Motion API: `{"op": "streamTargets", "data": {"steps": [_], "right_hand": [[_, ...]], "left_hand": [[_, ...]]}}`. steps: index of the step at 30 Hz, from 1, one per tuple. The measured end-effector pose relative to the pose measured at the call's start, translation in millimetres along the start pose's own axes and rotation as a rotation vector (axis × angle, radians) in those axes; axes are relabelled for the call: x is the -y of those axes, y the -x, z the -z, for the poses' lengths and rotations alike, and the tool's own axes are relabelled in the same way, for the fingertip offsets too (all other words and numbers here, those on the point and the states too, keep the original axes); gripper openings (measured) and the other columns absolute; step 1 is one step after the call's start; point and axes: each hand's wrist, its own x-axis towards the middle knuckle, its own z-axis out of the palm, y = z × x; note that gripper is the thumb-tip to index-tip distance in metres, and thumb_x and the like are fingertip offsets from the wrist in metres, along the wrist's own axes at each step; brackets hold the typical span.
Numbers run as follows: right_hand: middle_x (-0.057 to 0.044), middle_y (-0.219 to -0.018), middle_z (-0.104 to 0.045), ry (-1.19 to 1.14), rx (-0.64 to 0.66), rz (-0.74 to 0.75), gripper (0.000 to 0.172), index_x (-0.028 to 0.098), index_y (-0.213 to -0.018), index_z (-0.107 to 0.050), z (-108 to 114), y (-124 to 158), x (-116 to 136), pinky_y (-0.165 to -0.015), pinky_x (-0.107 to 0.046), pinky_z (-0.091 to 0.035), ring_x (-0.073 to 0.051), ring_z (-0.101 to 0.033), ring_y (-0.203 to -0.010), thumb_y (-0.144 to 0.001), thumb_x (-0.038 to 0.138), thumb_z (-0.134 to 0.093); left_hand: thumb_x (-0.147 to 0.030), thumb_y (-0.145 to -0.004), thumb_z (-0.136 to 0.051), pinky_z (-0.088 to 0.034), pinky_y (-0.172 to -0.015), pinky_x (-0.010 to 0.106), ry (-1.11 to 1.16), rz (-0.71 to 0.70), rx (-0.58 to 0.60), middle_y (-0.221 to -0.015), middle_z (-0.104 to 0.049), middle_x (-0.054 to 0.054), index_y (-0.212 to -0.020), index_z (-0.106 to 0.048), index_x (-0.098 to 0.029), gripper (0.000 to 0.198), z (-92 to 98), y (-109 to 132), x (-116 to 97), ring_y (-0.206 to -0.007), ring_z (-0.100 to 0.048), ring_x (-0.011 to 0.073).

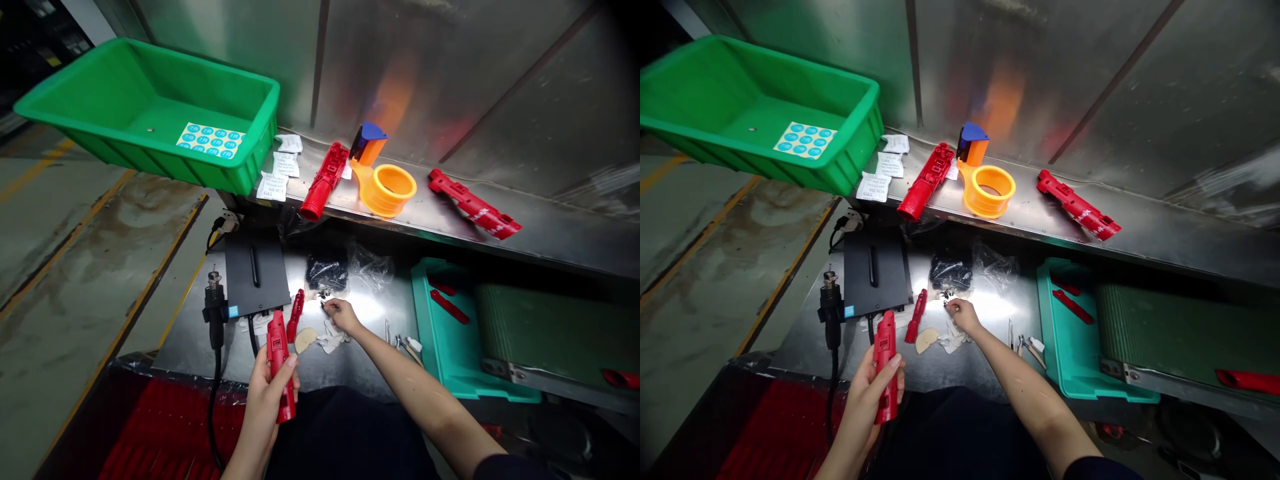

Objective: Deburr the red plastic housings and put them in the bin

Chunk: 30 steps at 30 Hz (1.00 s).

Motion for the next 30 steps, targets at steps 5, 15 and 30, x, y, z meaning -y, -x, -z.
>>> {"op": "streamTargets", "data": {"steps": [5,15,30], "right_hand": [[-0.002,-0.096,-0.068,-0.264,0.049,-0.005,0.022,0.014,-0.111,-0.067,5,27,32,-0.062,-0.026,-0.059,-0.014,-0.065,-0.071,-0.106,0.036,-0.069],[0.004,-0.076,-0.061,-0.882,0.410,0.115,0.041,0.019,-0.089,-0.063,54,191,119,-0.041,-0.021,-0.039,-0.005,-0.038,-0.043,-0.079,0.045,-0.092],[0.004,-0.075,-0.056,-1.161,0.397,0.188,0.032,0.018,-0.086,-0.066,142,299,76,-0.037,-0.015,-0.026,-0.002,-0.027,-0.042,-0.085,0.040,-0.089]], "left_hand": [[-0.045,-0.078,-0.087,-0.049,-0.047,0.022,0.018,-0.020,0.026,-0.075,-0.067,-0.004,-0.130,-0.054,-0.021,0.066,-2.8,0,-1,-0.055,-0.058,0.0125],[-0.034,-0.085,-0.083,-0.057,-0.066,0.026,-0.115,-0.318,0.189,-0.103,-0.077,0.006,-0.130,-0.054,-0.022,0.055,-55.7,22,-2,-0.071,-0.068,0.0148],[-0.012,-0.082,-0.084,-0.059,-0.062,0.022,-0.127,-0.820,0.468,-0.101,-0.079,0.003,-0.115,-0.059,-0.024,0.043,-163.8,83,55,-0.062,-0.066,0.0095]]}}
